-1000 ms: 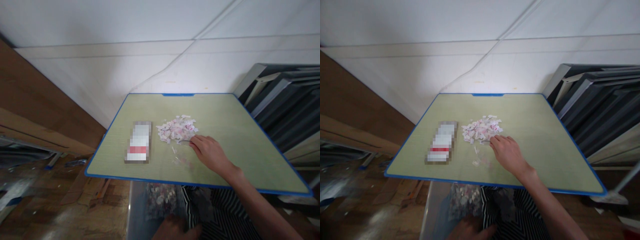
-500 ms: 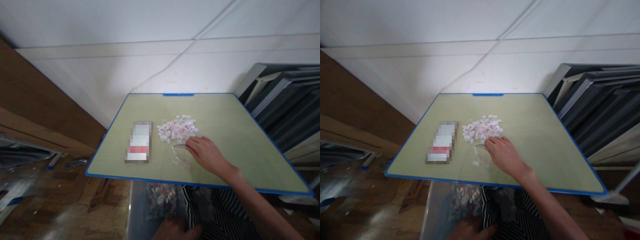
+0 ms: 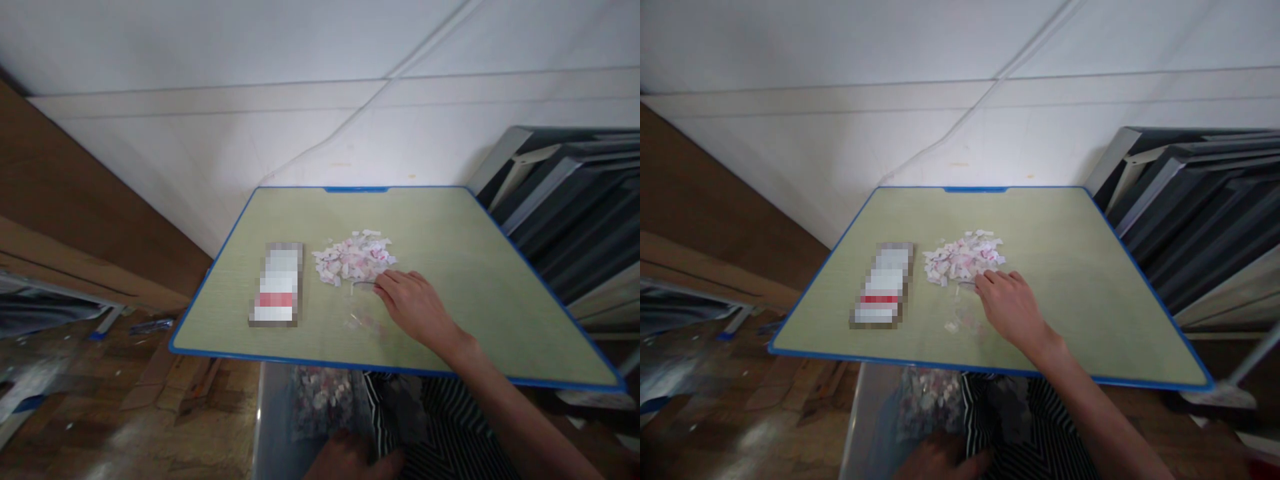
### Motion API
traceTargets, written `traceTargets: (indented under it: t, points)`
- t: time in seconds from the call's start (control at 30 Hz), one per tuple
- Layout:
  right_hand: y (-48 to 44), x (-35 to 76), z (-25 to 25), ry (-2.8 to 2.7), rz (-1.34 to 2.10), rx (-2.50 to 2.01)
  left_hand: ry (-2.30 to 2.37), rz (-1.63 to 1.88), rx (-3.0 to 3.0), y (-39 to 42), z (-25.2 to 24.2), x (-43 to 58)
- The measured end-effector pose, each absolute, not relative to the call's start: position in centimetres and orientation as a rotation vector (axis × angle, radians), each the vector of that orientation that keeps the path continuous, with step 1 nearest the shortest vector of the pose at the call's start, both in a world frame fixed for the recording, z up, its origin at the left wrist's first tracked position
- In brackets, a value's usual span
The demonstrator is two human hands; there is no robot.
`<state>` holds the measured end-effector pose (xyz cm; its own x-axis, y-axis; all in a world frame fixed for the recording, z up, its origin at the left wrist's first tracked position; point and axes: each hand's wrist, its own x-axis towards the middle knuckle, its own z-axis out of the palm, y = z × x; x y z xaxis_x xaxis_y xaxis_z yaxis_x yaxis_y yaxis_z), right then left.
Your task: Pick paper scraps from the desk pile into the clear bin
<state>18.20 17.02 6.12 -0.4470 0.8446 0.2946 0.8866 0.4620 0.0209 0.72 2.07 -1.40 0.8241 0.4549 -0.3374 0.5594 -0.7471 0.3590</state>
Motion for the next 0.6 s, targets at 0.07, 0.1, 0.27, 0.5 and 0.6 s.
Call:
traceTargets:
  t: [0.07, 0.1, 0.27, 0.5, 0.6]
  points:
    - [17.1, 18.3, 6.1, -2.458, -0.261, -1.516, 0.774, -0.247, 2.574, 1.8, -2.0, 0.6]
    - [17.1, 18.3, 6.2, -2.455, -0.263, -1.522, 0.776, -0.247, 2.58, 1.7, -2.2, 0.6]
    - [17.2, 18.4, 6.2, -2.507, -0.229, -1.5, 0.754, -0.283, 2.578, 1.8, -2.1, 0.6]
    - [16.1, 23.0, 6.5, -2.538, -0.122, -1.584, 0.756, -0.284, 2.585, 1.8, -2.0, 0.6]
    - [15.4, 23.8, 6.9, -2.515, -0.18, -1.61, 0.736, -0.353, 2.63, 1.7, -2.5, 0.6]
